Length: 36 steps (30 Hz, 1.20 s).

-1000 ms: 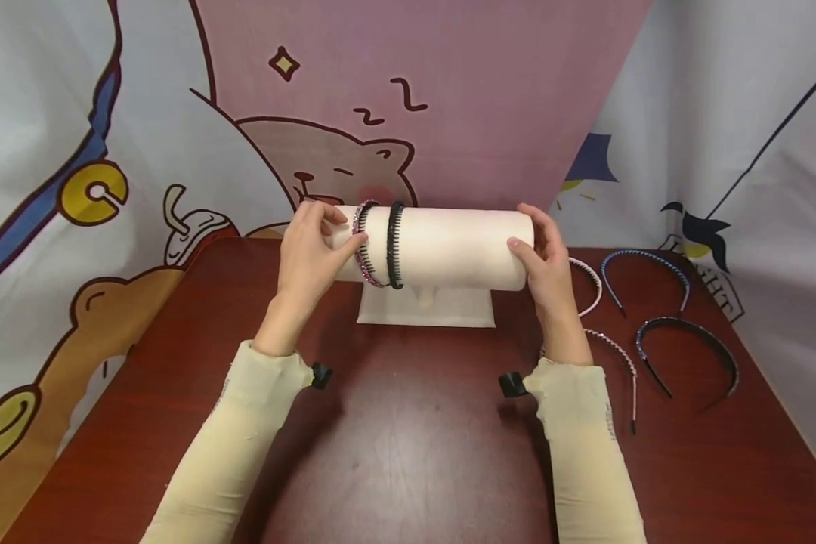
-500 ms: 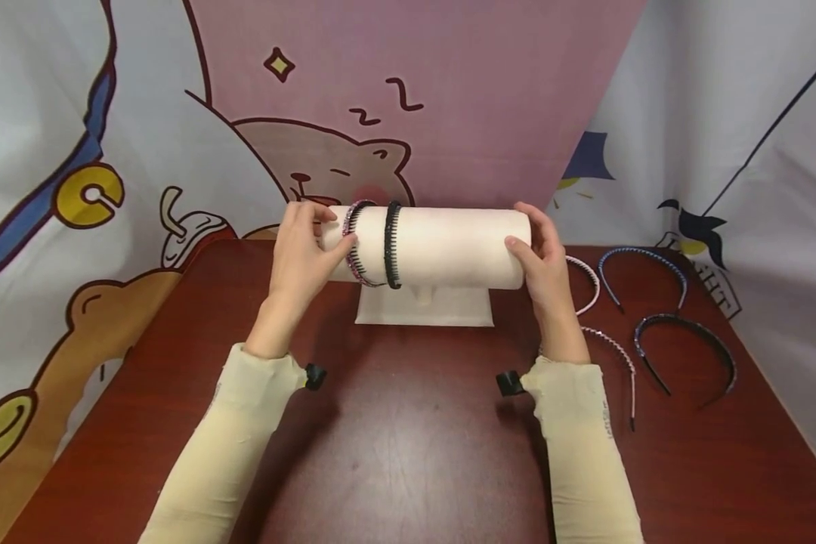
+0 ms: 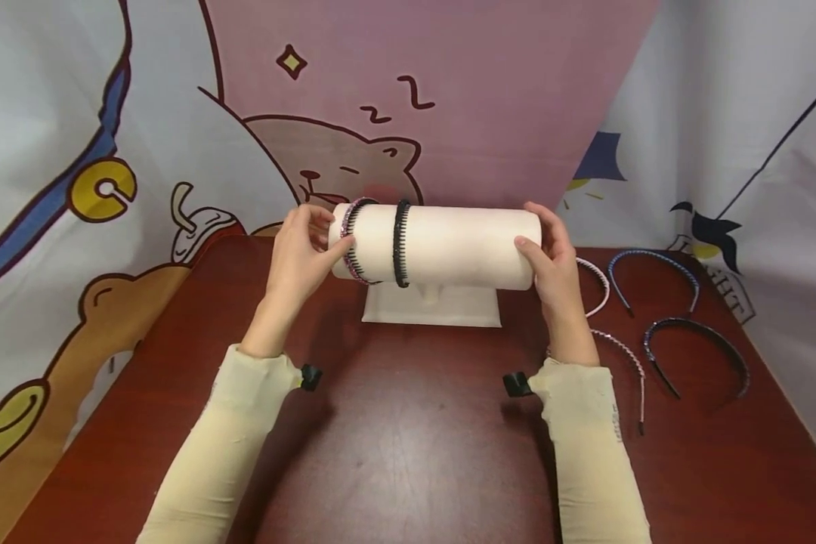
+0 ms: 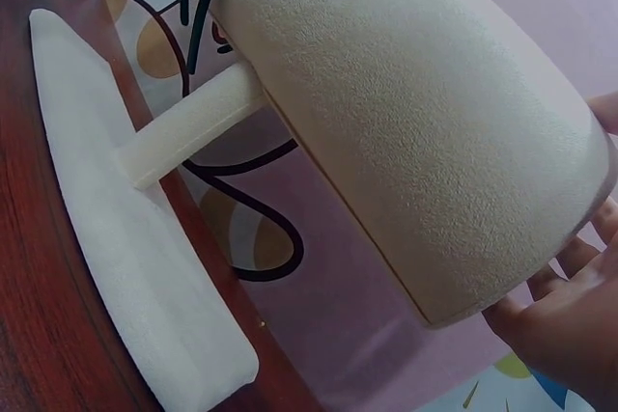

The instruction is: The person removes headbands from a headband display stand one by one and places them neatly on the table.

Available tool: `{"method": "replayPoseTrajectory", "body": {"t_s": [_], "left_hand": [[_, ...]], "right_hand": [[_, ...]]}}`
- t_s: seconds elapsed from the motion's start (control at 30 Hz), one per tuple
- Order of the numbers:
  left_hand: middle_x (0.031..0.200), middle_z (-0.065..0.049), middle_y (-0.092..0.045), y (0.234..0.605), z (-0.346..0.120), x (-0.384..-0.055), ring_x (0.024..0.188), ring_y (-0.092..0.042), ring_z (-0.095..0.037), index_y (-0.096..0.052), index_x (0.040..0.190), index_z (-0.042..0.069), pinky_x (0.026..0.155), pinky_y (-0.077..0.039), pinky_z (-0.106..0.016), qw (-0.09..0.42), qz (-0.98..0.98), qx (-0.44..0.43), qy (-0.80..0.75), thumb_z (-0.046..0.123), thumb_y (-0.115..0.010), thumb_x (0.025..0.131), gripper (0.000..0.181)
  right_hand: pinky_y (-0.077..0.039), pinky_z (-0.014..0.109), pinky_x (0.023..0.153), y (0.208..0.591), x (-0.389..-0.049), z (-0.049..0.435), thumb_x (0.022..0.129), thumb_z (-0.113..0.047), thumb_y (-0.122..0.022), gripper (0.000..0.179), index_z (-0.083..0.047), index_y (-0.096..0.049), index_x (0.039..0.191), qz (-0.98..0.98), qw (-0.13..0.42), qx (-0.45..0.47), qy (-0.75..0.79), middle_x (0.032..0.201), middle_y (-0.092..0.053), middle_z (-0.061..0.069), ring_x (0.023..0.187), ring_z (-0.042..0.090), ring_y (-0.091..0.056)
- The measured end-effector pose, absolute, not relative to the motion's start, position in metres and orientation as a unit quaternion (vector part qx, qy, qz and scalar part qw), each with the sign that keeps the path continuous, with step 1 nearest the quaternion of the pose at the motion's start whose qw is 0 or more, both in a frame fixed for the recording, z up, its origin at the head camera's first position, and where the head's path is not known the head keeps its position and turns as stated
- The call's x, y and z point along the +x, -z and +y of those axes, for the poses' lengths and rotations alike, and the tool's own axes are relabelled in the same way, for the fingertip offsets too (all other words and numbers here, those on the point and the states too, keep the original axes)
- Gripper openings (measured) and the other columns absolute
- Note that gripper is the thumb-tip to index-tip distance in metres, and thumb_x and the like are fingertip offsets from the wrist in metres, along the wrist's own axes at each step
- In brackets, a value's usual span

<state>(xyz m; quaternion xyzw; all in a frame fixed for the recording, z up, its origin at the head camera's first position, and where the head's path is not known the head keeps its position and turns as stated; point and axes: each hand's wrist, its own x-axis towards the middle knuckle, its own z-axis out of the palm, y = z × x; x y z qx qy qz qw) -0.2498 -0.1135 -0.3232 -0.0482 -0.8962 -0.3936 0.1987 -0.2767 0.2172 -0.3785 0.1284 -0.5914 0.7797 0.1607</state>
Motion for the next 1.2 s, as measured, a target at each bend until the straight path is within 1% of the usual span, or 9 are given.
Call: {"method": "replayPoseTrajectory", "body": {"t_s": [0.13,0.33,0.47,0.53,0.7,0.8,0.9,1.03,1.2], "left_hand": [[0.109,-0.011,-0.064,0.324,-0.119,-0.250,0.092,-0.063,-0.024,-0.058,0.116,0.005,0.082,-0.053,-0.035,0.189,-0.890,-0.046,0.413,0.026,-0.077,0.087,0.040],[0.102,-0.009,-0.069,0.329,-0.127,-0.250,0.089,-0.068,-0.022,-0.064,0.112,0.007,0.076,-0.056,-0.034,0.176,-0.876,-0.044,0.447,0.025,-0.075,0.089,0.032],[0.101,-0.010,-0.071,0.331,-0.132,-0.250,0.089,-0.069,-0.023,-0.067,0.110,0.007,0.078,-0.056,-0.035,0.177,-0.865,-0.051,0.467,0.024,-0.075,0.089,0.028],[0.101,-0.011,-0.072,0.331,-0.135,-0.251,0.089,-0.069,-0.023,-0.068,0.110,0.007,0.079,-0.056,-0.033,0.173,-0.861,-0.052,0.476,0.025,-0.075,0.089,0.028],[0.101,-0.013,-0.071,0.334,-0.141,-0.253,0.085,-0.066,-0.017,-0.068,0.111,0.003,0.074,-0.056,-0.022,0.138,-0.832,-0.049,0.536,0.023,-0.075,0.089,0.030],[0.099,-0.011,-0.068,0.336,-0.143,-0.254,0.082,-0.064,-0.011,-0.067,0.113,-0.002,0.075,-0.060,-0.023,0.106,-0.798,-0.048,0.591,0.018,-0.074,0.090,0.031],[0.097,-0.006,-0.064,0.337,-0.145,-0.253,0.081,-0.063,-0.007,-0.065,0.115,-0.005,0.079,-0.061,-0.027,0.085,-0.772,-0.047,0.629,0.013,-0.072,0.091,0.032],[0.094,0.000,-0.063,0.338,-0.148,-0.252,0.081,-0.063,-0.006,-0.064,0.117,-0.005,0.081,-0.061,-0.029,0.077,-0.753,-0.042,0.653,0.010,-0.070,0.092,0.031],[0.093,0.001,-0.062,0.341,-0.153,-0.251,0.081,-0.063,-0.005,-0.063,0.117,-0.006,0.081,-0.061,-0.029,0.083,-0.741,-0.030,0.666,0.007,-0.068,0.093,0.028]], "right_hand": [[-0.047,0.022,0.087,0.378,-0.276,0.218,0.096,0.002,-0.055,0.044,-0.009,-0.055,0.139,-0.591,0.163,0.129,-0.780,0.140,-0.051,0.004,0.117,0.015,-0.048],[-0.044,0.023,0.090,0.379,-0.277,0.217,0.096,0.001,-0.055,0.044,-0.010,-0.055,0.139,-0.593,0.163,0.129,-0.778,0.138,-0.053,0.000,0.120,0.014,-0.047],[-0.044,0.023,0.090,0.379,-0.277,0.217,0.096,0.002,-0.055,0.044,-0.010,-0.055,0.139,-0.593,0.162,0.128,-0.779,0.141,-0.051,0.003,0.120,0.014,-0.047],[-0.044,0.023,0.090,0.379,-0.277,0.217,0.096,0.002,-0.054,0.044,-0.010,-0.054,0.139,-0.592,0.162,0.128,-0.779,0.143,-0.049,0.005,0.120,0.014,-0.047],[-0.045,0.023,0.090,0.379,-0.277,0.217,0.096,0.003,-0.054,0.044,-0.009,-0.055,0.139,-0.585,0.164,0.129,-0.783,0.141,-0.051,0.005,0.120,0.014,-0.048],[-0.046,0.022,0.089,0.379,-0.277,0.217,0.096,0.004,-0.054,0.044,-0.009,-0.055,0.138,-0.581,0.165,0.130,-0.786,0.139,-0.052,0.002,0.119,0.015,-0.048],[-0.048,0.022,0.087,0.379,-0.277,0.218,0.096,0.003,-0.054,0.044,-0.009,-0.054,0.139,-0.584,0.165,0.129,-0.784,0.137,-0.054,0.000,0.118,0.015,-0.049],[-0.048,0.021,0.086,0.379,-0.278,0.218,0.096,0.001,-0.056,0.044,-0.008,-0.054,0.139,-0.586,0.163,0.130,-0.783,0.138,-0.053,-0.001,0.118,0.014,-0.049],[-0.048,0.021,0.088,0.379,-0.277,0.218,0.096,0.000,-0.056,0.044,-0.009,-0.054,0.139,-0.588,0.160,0.130,-0.782,0.139,-0.053,-0.002,0.119,0.013,-0.049]]}}
